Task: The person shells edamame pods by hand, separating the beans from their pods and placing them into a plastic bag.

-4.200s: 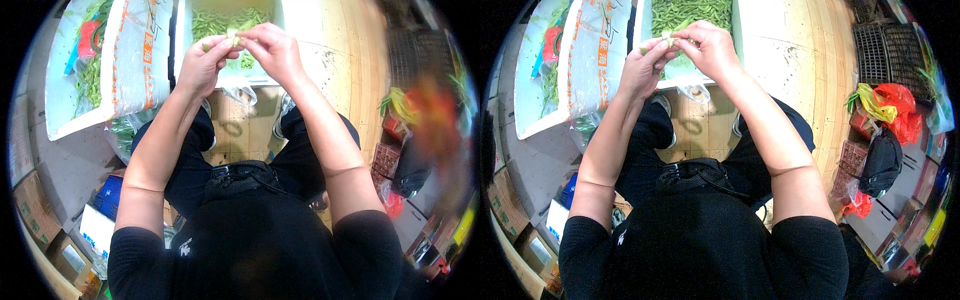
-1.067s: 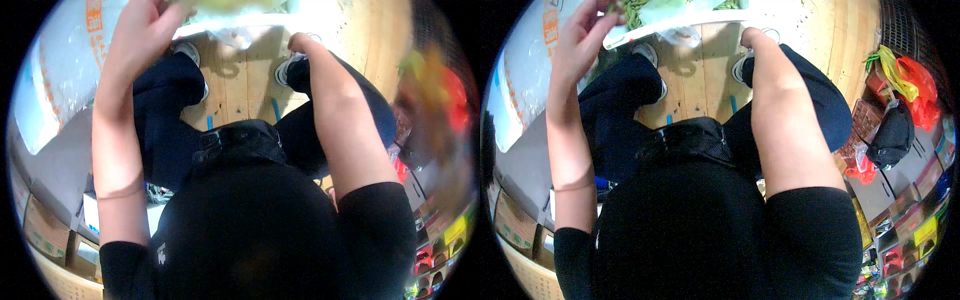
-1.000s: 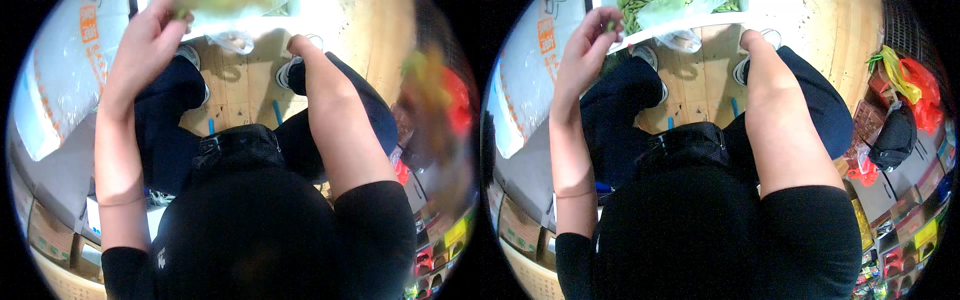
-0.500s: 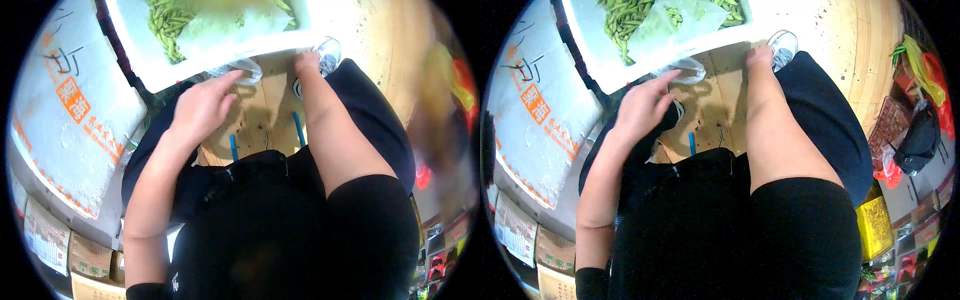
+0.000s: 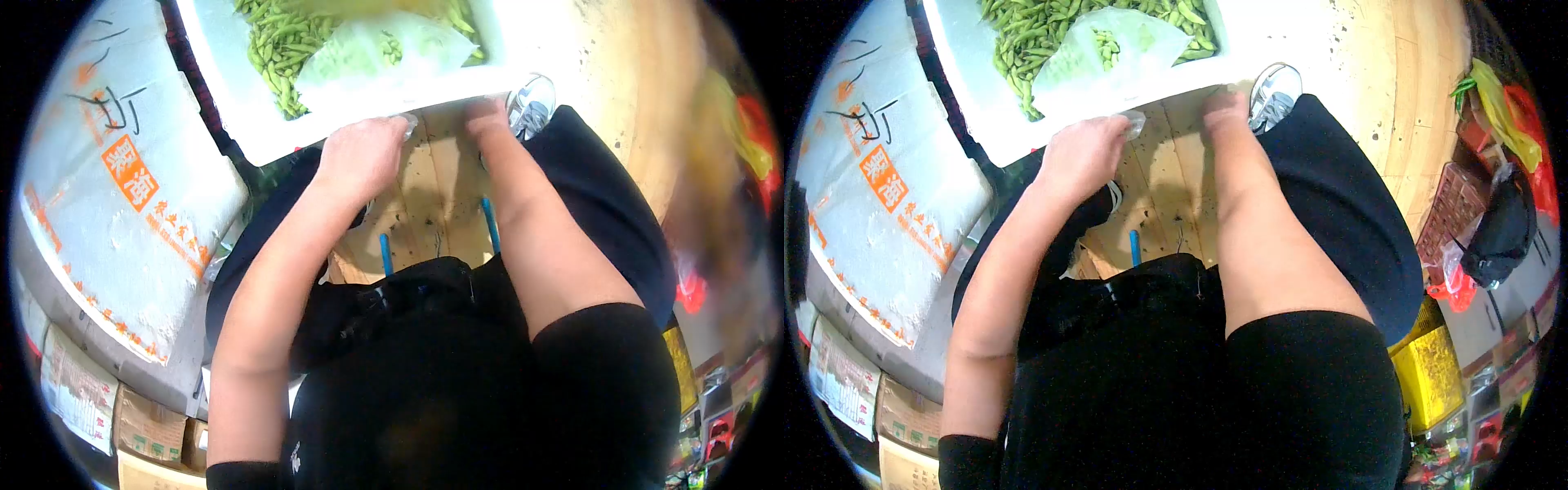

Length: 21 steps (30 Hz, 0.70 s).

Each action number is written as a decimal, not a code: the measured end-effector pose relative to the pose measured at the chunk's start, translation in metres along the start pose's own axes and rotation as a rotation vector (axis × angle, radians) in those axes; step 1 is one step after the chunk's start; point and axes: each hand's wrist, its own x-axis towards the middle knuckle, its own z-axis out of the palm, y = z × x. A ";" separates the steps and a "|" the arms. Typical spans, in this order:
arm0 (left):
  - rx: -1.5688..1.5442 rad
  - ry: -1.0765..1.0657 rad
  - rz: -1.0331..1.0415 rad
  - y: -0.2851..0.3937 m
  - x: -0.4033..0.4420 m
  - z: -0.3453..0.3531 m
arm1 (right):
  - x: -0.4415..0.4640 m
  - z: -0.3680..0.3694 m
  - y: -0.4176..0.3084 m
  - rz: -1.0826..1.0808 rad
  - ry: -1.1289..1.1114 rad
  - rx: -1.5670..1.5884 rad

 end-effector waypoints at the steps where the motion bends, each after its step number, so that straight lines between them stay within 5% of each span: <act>1: -0.010 0.021 0.005 -0.001 -0.002 0.000 | -0.009 -0.008 -0.010 0.034 -0.023 0.092; 7: -0.025 0.088 0.023 0.000 -0.009 0.031 | -0.024 -0.023 -0.050 -0.204 -0.345 0.408; 14: -0.202 0.163 -0.104 -0.004 0.002 0.070 | -0.092 -0.069 -0.047 -0.258 -0.353 0.668; 17: -0.895 0.143 -0.022 -0.016 0.010 0.073 | -0.119 -0.093 -0.027 -0.291 -0.332 1.003; 18: -1.278 0.096 -0.185 -0.008 0.002 0.060 | -0.127 -0.102 -0.022 -0.305 -0.337 1.255; 21: -1.631 0.252 -0.148 -0.007 -0.015 0.041 | -0.148 -0.129 -0.014 -0.390 -0.289 1.908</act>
